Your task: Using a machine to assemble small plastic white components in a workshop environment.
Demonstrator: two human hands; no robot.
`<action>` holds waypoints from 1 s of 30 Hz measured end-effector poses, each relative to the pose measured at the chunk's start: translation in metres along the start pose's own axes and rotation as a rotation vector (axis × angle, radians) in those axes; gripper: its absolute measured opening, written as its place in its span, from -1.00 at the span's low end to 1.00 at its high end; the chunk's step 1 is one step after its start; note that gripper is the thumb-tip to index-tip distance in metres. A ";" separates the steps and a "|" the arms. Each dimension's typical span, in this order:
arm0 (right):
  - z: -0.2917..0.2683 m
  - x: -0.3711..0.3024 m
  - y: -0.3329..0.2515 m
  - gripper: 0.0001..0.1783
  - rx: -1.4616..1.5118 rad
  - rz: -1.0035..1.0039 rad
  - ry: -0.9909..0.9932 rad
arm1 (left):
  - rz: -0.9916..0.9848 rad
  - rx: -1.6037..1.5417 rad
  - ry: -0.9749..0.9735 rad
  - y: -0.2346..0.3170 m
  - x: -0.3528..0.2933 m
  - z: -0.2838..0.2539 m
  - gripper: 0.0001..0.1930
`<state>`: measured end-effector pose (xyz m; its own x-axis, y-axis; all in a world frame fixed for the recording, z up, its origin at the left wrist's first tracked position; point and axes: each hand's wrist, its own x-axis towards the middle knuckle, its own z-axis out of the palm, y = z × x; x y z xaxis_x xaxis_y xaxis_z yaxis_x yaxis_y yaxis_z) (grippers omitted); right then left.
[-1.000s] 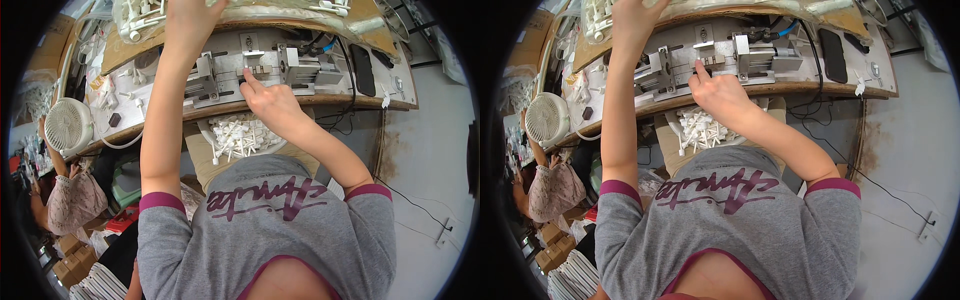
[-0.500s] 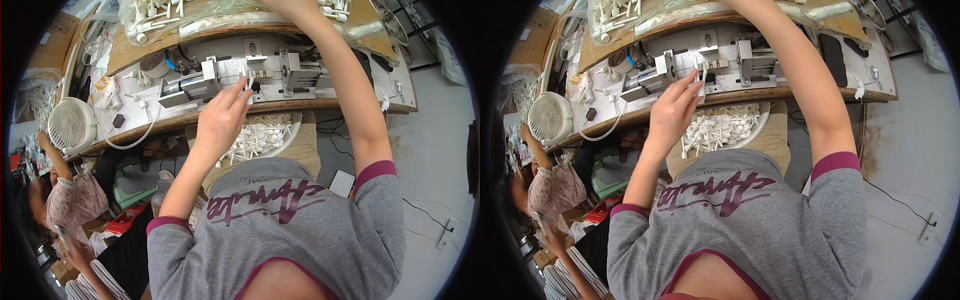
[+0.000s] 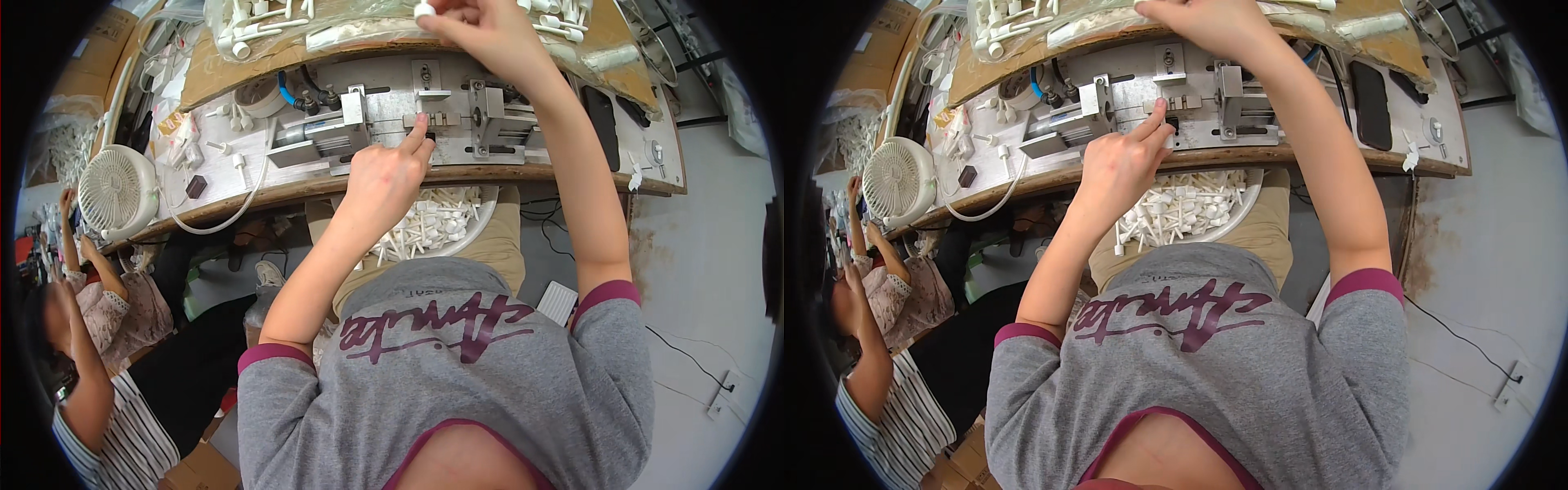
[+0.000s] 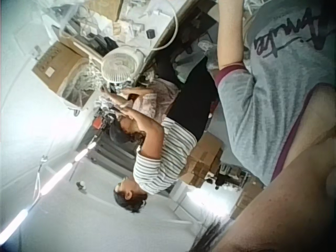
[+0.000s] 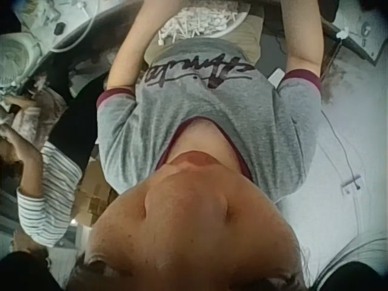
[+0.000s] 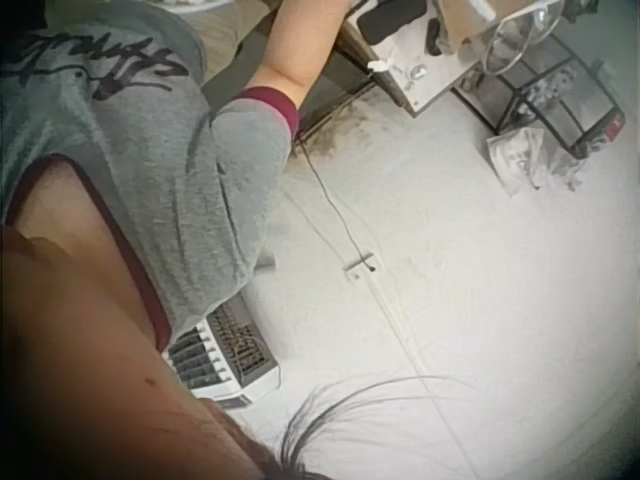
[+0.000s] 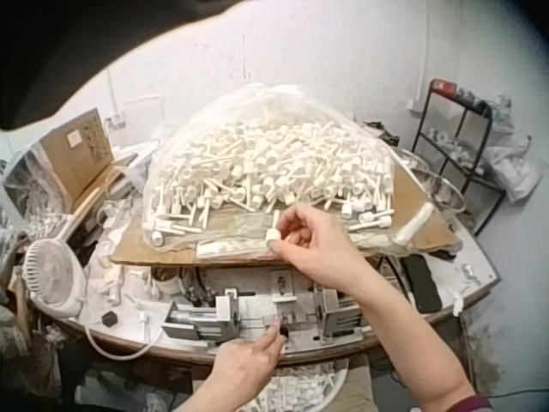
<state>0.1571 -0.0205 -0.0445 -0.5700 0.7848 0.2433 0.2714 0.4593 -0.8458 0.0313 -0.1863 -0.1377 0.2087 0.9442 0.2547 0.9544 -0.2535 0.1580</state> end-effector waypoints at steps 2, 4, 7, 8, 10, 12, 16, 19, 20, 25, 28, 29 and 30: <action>0.003 -0.016 0.026 -0.73 0.209 -0.201 0.007 | 0.013 -0.049 0.011 0.001 0.002 -0.001 -0.76; 0.007 -0.047 0.010 -0.69 0.102 -0.107 -0.042 | 0.008 -0.112 0.038 -0.006 -0.002 -0.002 -0.75; 0.016 -0.080 0.015 -0.73 -0.040 -0.266 0.045 | -0.037 -0.317 0.111 -0.016 0.004 -0.024 -0.72; 0.017 -0.092 0.016 -0.70 -0.071 -0.238 0.012 | -0.070 -0.385 0.146 -0.019 0.006 -0.031 -0.71; 0.025 -0.109 0.015 -0.67 -0.170 -0.300 0.024 | -0.123 -0.403 0.357 -0.033 0.012 -0.038 -0.73; 0.026 -0.122 0.022 -0.68 -0.319 -0.372 0.014 | -0.164 -0.386 0.507 -0.048 0.025 -0.047 -0.76; 0.039 -0.140 0.031 -0.71 -0.255 -0.218 -0.037 | -0.284 -0.267 0.644 -0.072 0.041 -0.060 -0.80; 0.042 -0.141 0.033 -0.73 -0.270 -0.220 -0.053 | -0.284 -0.149 0.713 -0.090 0.049 -0.062 -0.78; 0.044 -0.140 0.032 -0.73 -0.256 -0.216 -0.064 | -0.286 -0.108 0.734 -0.096 0.052 -0.063 -0.77; 0.048 -0.142 0.033 -0.73 -0.248 -0.210 -0.107 | -0.284 0.048 0.694 -0.124 0.092 -0.050 -0.63; 0.050 -0.143 0.034 -0.72 -0.271 -0.224 -0.125 | -0.315 0.121 0.574 -0.135 0.115 -0.042 -0.59; 0.051 -0.143 0.033 -0.72 -0.270 -0.218 -0.132 | -0.325 0.130 0.515 -0.136 0.120 -0.042 -0.59; 0.049 -0.145 0.034 -0.71 -0.277 -0.197 -0.125 | -0.317 0.127 0.451 -0.134 0.127 -0.041 -0.59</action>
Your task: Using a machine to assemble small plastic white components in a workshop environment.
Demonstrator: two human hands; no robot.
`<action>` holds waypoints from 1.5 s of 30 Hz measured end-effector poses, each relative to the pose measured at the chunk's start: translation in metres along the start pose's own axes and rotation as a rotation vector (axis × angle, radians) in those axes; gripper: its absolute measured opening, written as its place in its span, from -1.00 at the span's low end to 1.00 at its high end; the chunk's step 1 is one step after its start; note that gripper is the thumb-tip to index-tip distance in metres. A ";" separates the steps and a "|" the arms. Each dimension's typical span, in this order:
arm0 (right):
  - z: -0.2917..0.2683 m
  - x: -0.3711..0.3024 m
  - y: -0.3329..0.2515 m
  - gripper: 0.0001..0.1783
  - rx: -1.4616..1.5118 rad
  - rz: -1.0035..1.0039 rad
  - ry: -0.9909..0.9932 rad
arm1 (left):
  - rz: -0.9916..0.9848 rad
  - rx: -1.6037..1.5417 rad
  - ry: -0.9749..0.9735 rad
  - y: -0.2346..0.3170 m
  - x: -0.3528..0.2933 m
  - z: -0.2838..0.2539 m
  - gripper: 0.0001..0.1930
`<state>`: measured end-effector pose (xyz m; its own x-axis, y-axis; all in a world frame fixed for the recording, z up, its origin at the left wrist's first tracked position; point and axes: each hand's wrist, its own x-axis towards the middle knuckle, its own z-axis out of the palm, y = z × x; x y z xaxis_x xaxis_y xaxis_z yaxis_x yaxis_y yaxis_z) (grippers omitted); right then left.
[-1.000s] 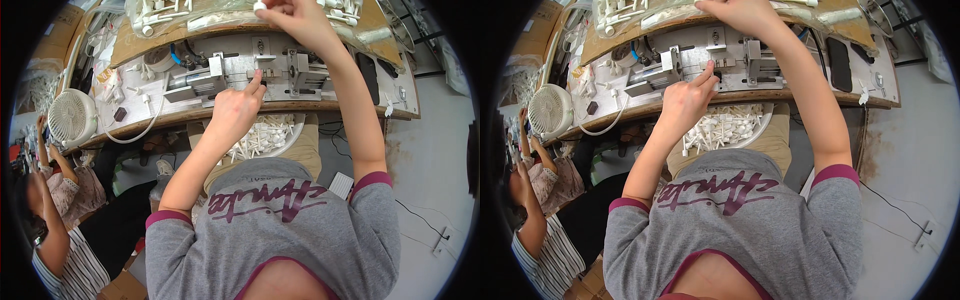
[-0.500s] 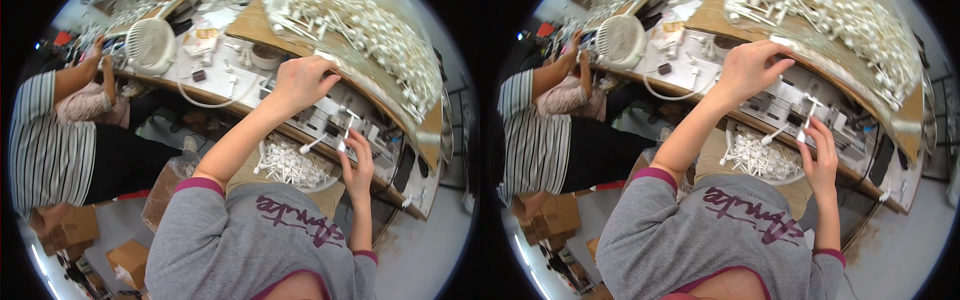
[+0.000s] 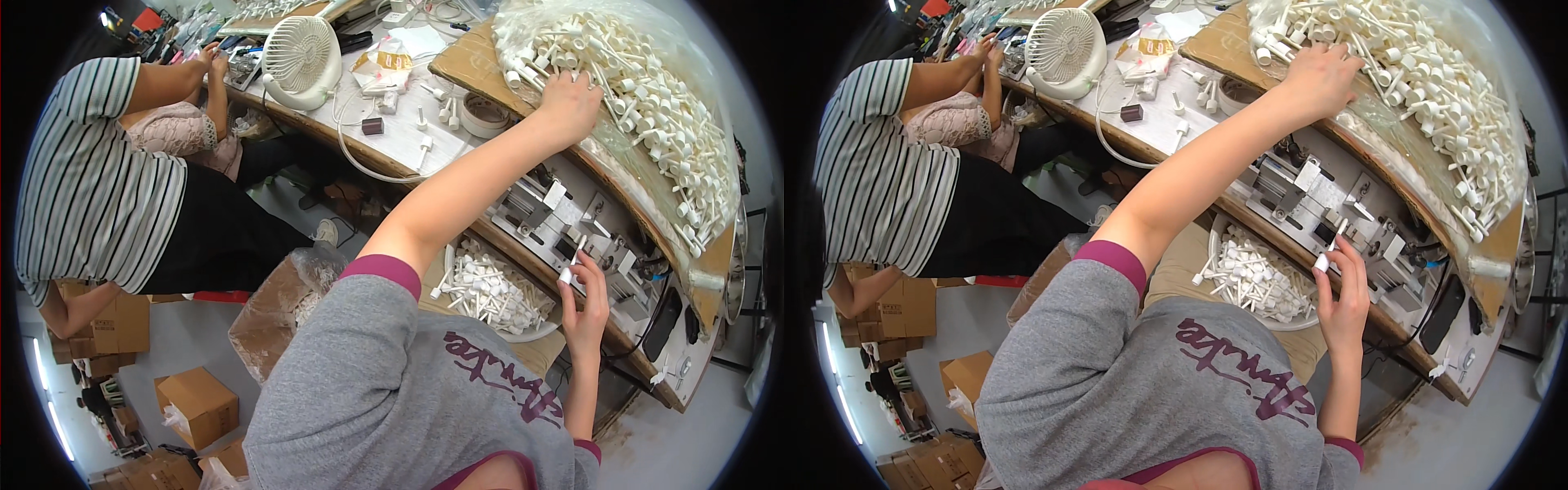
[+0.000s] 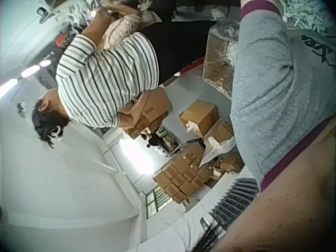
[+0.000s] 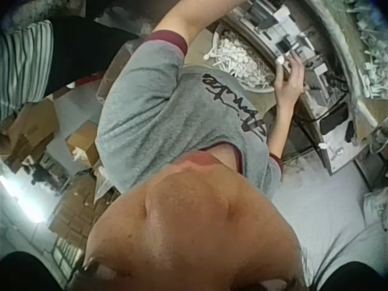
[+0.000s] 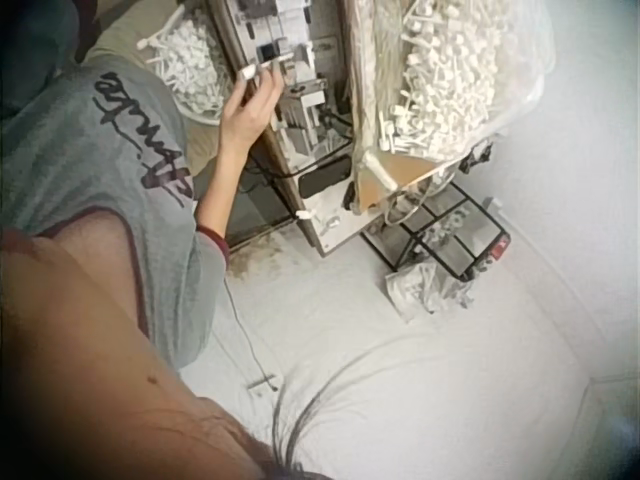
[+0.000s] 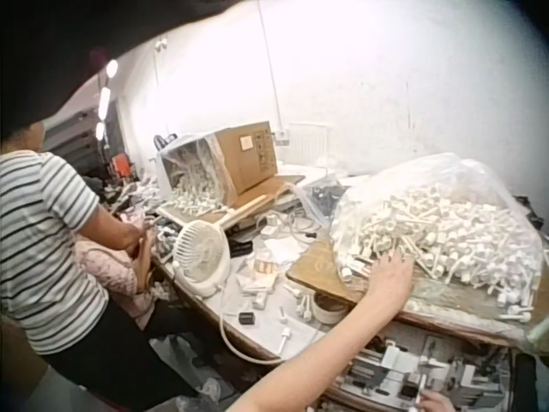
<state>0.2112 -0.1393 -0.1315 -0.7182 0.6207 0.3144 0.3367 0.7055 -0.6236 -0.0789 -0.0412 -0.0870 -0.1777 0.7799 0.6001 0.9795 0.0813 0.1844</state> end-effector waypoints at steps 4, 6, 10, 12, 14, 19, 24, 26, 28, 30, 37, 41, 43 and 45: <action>-0.003 0.005 0.000 -0.71 -0.003 0.004 0.053 | -0.007 -0.022 -0.042 0.001 0.019 0.013 -0.68; -0.002 0.011 -0.005 -0.72 -0.057 -0.099 0.074 | -0.009 -0.007 0.185 -0.016 0.020 0.040 -0.87; 0.007 0.010 0.011 -0.70 -0.245 -0.189 0.159 | -0.052 -0.162 -0.006 -0.008 0.023 0.016 -0.79; 0.014 0.008 0.020 -0.68 -0.271 -0.201 0.141 | -0.023 -0.152 0.044 -0.010 0.018 0.014 -0.81; 0.019 0.008 0.023 -0.66 -0.348 -0.237 0.148 | -0.072 -0.165 0.034 -0.002 0.012 0.007 -0.84; 0.025 0.007 0.018 -0.68 -0.538 -0.274 0.101 | 0.170 0.125 0.153 -0.008 0.010 -0.012 -0.92; 0.023 0.021 0.010 -0.74 -0.595 -0.243 0.061 | 0.142 -0.142 0.166 0.007 -0.001 -0.030 -0.91; 0.023 0.021 0.010 -0.75 -0.589 -0.205 0.053 | 0.112 -0.265 0.161 0.025 -0.007 -0.048 -0.87; 0.023 0.022 0.008 -0.75 -0.588 -0.188 0.032 | 0.130 -0.360 0.163 0.037 -0.016 -0.066 -0.85; 0.023 0.022 0.006 -0.75 -0.589 -0.150 0.000 | 0.148 -0.430 0.177 0.060 -0.029 -0.087 -0.86; -0.004 0.041 0.001 -0.64 -0.387 -0.097 -0.047 | 0.246 -0.592 0.041 0.069 -0.086 -0.094 -0.67; -0.054 0.098 0.000 -0.69 -0.303 -0.116 0.336 | 0.224 -0.612 -0.076 0.072 -0.128 -0.089 -0.69; -0.074 0.138 0.016 -0.68 -0.484 -0.150 0.471 | 0.190 -0.568 -0.169 0.076 -0.152 -0.080 -0.66; -0.083 0.176 0.015 -0.77 -0.535 -0.051 0.470 | 0.234 -0.481 -0.174 0.078 -0.169 -0.070 -0.69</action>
<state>0.1410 0.0089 -0.0261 -0.4427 0.5795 0.6842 0.6488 0.7338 -0.2016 0.0210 -0.2099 -0.1199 0.0971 0.8373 0.5380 0.8302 -0.3663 0.4202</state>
